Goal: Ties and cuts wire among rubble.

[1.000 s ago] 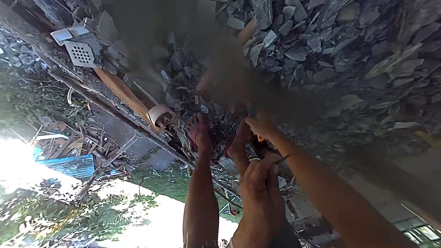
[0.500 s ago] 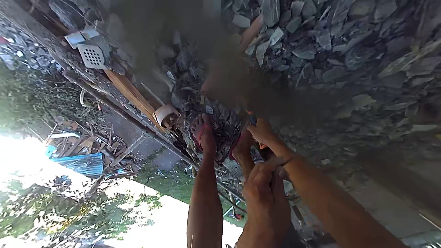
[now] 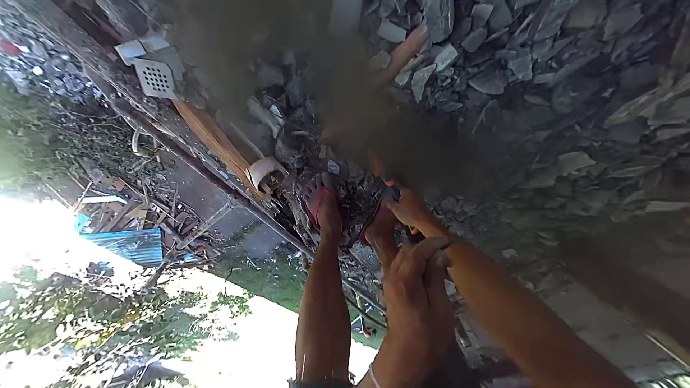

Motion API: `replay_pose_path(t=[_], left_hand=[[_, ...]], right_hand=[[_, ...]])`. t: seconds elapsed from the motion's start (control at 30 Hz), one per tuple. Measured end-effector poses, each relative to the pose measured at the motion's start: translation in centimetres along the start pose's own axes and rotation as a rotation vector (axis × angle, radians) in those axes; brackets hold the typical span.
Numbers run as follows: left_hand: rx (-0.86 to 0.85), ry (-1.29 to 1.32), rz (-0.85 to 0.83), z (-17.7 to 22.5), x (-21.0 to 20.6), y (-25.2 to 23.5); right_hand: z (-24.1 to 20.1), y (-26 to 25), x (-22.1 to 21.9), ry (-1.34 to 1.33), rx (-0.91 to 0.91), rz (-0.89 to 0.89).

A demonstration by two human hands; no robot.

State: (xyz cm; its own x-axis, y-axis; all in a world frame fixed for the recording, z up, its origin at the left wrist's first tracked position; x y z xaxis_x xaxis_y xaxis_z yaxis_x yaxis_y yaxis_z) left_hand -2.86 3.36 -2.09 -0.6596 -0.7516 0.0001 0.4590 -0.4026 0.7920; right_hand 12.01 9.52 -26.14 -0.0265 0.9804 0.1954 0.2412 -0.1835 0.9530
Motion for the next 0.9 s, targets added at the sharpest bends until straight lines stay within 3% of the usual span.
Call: replay_pose_path(t=[0.2, 0.27, 0.33, 0.4, 0.53, 0.67, 0.77, 0.83, 0.9], left_hand=[[-0.022, -0.001, -0.007, 0.0, -0.1, -0.5], [-0.02, -0.008, 0.003, 0.4, 0.2, -0.8], [-0.038, -0.014, 0.005, 0.7, 0.5, -1.2], [-0.057, -0.018, 0.002, 1.0, 0.4, -1.0], [-0.042, -0.034, 0.009, 0.5, 0.5, -0.9], [-0.025, -0.009, -0.017, 0.4, 0.2, -0.9], [-0.023, -0.005, 0.002, 0.9, 0.8, -1.7], [-0.031, 0.001, 0.013, 1.2, 1.2, -1.9], [-0.032, 0.025, 0.019, 1.3, 1.2, -1.9]], right_hand=[[-9.7, -2.4, 7.6, -0.304, 0.305, 0.325], [-9.3, -3.1, 6.9, -0.348, 0.302, 0.386], [-4.6, -3.3, 2.9, -0.235, 0.194, 0.306], [0.4, -2.6, -0.4, -0.075, 0.06, 0.105], [-2.8, -3.2, 1.4, -0.019, -0.053, -0.047], [-9.6, -4.3, 7.7, -0.123, 0.189, 0.184], [-12.3, -4.1, 9.2, -0.274, 0.322, 0.376], [-8.8, -3.9, 5.7, -0.28, 0.223, 0.346], [-1.9, -3.1, 0.6, -0.134, 0.055, 0.179]])
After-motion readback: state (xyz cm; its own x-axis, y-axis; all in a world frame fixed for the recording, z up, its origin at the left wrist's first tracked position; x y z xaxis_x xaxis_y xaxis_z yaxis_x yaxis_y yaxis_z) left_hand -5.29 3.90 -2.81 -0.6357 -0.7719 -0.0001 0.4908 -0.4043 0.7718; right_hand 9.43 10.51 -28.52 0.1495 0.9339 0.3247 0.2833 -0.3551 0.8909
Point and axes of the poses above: each hand's wrist, its own y-axis away from the middle knuckle, its own x-axis out of the back of the hand, z = x × y, the point moved 6 cm from there along -y, towards the middle knuckle, and after that the axes turned 13 degrees about x, right-handed, at the moved point
